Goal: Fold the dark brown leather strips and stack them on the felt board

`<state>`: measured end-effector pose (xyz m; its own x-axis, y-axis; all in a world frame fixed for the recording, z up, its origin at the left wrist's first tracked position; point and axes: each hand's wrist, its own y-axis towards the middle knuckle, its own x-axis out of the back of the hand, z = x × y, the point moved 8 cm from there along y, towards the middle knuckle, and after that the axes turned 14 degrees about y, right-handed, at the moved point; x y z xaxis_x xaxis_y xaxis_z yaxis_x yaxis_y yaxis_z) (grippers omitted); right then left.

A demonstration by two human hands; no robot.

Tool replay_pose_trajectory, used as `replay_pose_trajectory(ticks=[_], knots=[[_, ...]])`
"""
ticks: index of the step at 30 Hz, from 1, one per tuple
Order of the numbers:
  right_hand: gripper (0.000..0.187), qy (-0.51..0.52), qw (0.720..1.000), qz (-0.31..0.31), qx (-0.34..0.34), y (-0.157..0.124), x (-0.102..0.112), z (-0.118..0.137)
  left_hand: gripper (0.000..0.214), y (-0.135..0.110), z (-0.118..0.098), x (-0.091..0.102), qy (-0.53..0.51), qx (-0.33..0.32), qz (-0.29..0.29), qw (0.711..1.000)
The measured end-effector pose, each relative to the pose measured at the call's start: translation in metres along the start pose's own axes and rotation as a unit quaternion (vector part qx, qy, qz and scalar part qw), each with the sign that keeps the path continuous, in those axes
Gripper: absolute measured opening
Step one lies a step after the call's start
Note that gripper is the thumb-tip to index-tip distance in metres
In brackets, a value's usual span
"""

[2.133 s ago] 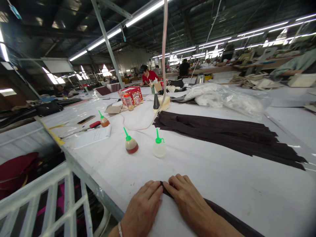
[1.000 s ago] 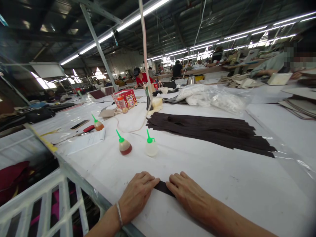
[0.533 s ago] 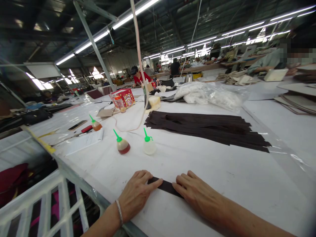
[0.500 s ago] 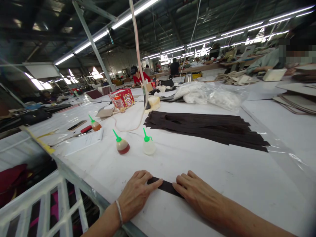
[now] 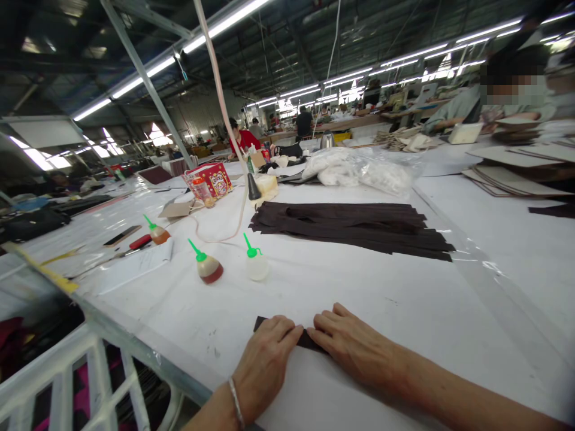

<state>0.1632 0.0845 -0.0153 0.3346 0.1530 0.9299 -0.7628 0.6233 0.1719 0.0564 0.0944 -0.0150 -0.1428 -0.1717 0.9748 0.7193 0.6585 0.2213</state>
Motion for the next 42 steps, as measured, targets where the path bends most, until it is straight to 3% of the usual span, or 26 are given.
replay_pose_trajectory(ticks=[8, 18, 25, 31, 42], knots=[[0.011, -0.011, 1.000, 0.012, -0.002, -0.017, 0.011, -0.002, 0.049, -0.001, -0.006, -0.011, -0.036, -0.015, 0.030, 0.999], [0.012, 0.014, 0.999, 0.011, -0.027, -0.052, 0.022, -0.012, 0.062, 0.004, -0.013, -0.010, 0.047, -0.015, 0.040, 0.998], [0.014, 0.009, 0.999, -0.008, -0.030, -0.058, 0.023, -0.012, 0.042, 0.029, -0.048, 0.002, -0.039, 0.004, -0.040, 0.998], [0.015, -0.025, 0.999, -0.019, -0.028, -0.069, 0.025, -0.009, 0.047, 0.033, -0.068, -0.015, -0.088, -0.032, -0.008, 0.996], [0.015, -0.045, 0.998, -0.010, -0.040, -0.101, 0.030, -0.007, 0.059, 0.033, -0.073, -0.016, -0.022, -0.076, 0.020, 0.997]])
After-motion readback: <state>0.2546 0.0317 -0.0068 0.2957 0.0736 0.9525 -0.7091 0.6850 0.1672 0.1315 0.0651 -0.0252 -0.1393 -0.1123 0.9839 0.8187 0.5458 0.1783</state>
